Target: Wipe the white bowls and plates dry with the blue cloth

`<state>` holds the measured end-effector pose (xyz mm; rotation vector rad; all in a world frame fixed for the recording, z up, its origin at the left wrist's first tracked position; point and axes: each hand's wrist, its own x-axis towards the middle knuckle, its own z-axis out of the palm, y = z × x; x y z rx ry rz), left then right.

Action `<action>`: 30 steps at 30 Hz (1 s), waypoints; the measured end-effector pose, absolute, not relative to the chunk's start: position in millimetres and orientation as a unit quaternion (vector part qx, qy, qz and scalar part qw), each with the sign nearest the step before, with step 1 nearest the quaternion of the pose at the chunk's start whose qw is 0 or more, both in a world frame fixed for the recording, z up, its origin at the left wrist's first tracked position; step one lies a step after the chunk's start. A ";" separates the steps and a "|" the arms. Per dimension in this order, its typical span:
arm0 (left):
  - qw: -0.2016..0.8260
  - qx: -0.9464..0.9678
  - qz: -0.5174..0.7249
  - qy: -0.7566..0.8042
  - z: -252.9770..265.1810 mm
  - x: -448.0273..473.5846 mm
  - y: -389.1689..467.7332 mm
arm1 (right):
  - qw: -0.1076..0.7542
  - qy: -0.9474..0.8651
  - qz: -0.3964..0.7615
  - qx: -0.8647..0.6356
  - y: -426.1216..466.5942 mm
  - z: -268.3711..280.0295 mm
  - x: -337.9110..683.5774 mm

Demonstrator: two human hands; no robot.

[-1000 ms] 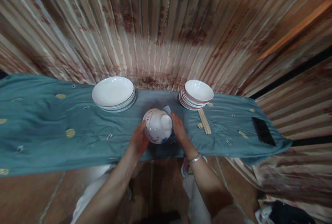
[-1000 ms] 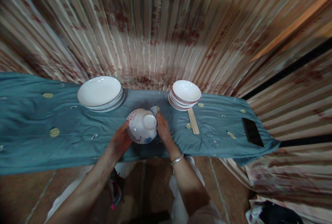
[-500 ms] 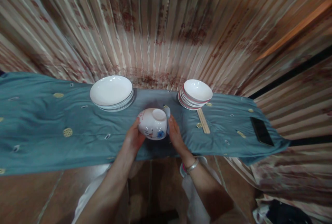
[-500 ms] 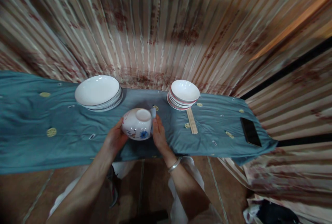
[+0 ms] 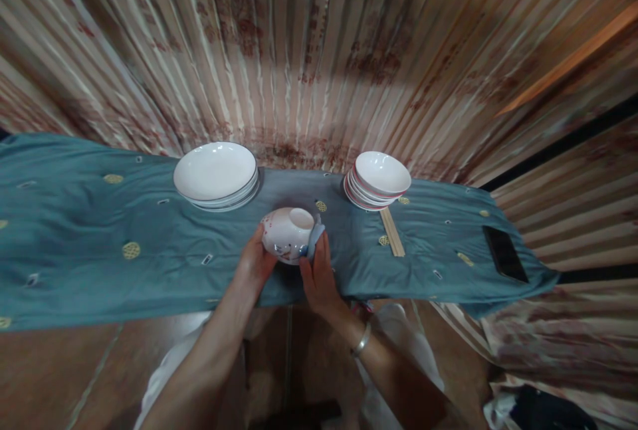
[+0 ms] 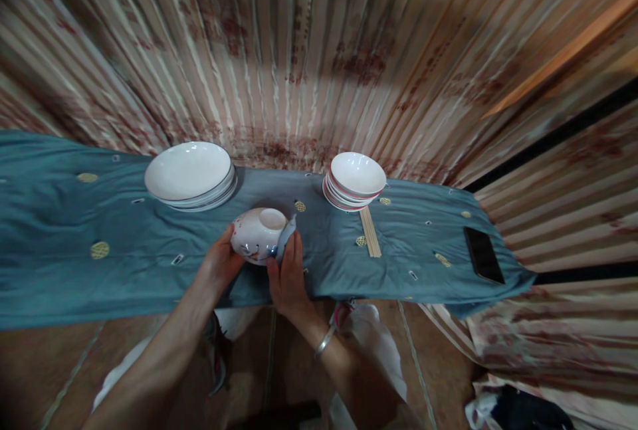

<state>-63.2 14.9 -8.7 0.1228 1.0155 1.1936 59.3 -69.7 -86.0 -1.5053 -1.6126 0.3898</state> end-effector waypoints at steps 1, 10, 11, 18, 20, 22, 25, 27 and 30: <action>0.706 0.058 0.537 0.458 -7.4 -63.4 14.4 | 0.426 -0.658 0.143 -0.604 -71.6 -87.2 58.2; 0.710 0.037 0.544 0.446 -8.4 -68.8 15.6 | 0.376 -0.747 0.031 -0.547 -82.9 -87.0 51.0; 0.711 0.037 0.544 0.444 -9.0 -68.9 15.7 | 0.371 -0.752 0.025 -0.544 -83.1 -87.4 50.5; 0.716 0.031 0.546 0.434 -4.0 -65.3 12.4 | 0.329 -0.792 -0.024 -0.513 -82.9 -84.6 50.8; 0.719 0.023 0.544 0.432 0.9 -64.1 10.9 | 0.308 -0.798 -0.022 -0.517 -82.4 -82.4 50.8; 0.724 0.019 0.533 0.438 6.6 -63.1 9.4 | 0.293 -0.803 -0.021 -0.519 -81.6 -80.9 50.2; 0.717 0.005 0.517 0.467 14.5 -61.7 7.3 | 0.293 -0.804 -0.039 -0.516 -79.6 -79.1 48.7; 0.712 0.001 0.512 0.480 17.0 -61.1 6.4 | 0.299 -0.804 -0.055 -0.510 -78.3 -77.4 48.0; 0.712 0.011 0.511 0.483 14.8 -61.3 5.8 | 0.292 -0.808 -0.059 -0.508 -76.2 -74.0 48.3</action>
